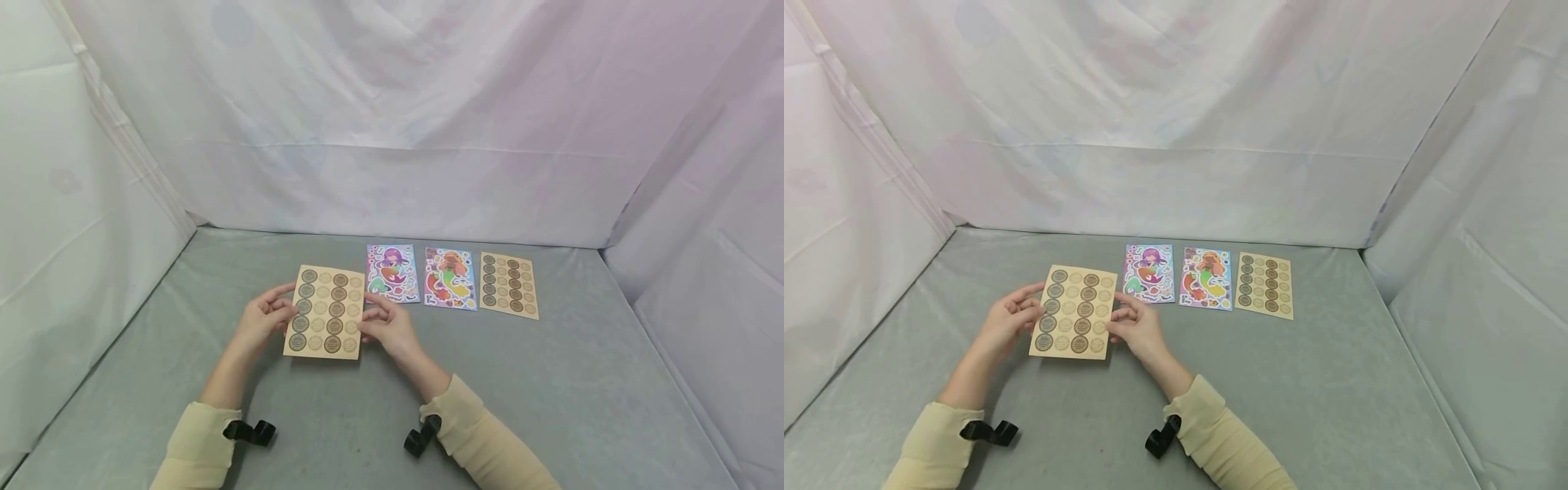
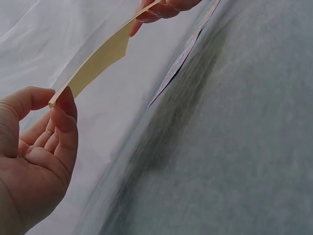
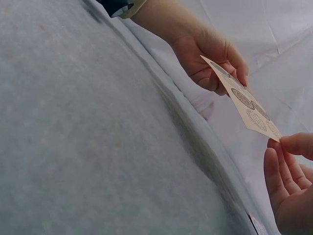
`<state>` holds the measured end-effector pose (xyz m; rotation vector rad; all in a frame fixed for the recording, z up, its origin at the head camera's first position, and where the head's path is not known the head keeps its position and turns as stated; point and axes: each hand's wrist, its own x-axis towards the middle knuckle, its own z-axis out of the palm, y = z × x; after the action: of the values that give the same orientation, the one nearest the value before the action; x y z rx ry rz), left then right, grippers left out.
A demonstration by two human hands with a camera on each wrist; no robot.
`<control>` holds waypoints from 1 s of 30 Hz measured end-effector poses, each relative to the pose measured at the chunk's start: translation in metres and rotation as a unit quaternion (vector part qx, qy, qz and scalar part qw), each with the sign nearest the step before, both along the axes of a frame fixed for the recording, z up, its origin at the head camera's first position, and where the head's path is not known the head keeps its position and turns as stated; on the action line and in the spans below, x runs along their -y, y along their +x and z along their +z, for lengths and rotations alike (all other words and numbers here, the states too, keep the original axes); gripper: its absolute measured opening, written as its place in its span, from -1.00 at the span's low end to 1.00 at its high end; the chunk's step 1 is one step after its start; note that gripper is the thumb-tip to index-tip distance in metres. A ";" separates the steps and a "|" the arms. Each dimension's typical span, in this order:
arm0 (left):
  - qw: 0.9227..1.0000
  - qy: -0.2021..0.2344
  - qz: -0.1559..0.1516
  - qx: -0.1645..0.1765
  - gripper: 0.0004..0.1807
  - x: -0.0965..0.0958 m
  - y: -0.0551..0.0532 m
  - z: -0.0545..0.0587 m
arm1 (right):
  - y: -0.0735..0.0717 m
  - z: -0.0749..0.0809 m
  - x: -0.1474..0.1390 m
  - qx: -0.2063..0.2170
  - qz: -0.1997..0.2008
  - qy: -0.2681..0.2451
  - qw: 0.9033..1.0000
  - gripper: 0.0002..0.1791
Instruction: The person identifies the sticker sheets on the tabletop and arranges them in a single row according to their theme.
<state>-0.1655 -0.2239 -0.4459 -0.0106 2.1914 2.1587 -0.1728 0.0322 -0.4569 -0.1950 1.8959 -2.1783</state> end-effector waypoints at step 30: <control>0.998 -0.054 -0.041 0.017 -0.26 0.023 0.024 -0.007 | 0.021 -0.008 0.012 -0.018 0.031 0.041 0.999 -0.28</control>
<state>-0.1419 -0.2466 -0.4527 0.0360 2.2449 1.9802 -0.1519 0.0198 -0.4648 -0.2768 1.9667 -2.0674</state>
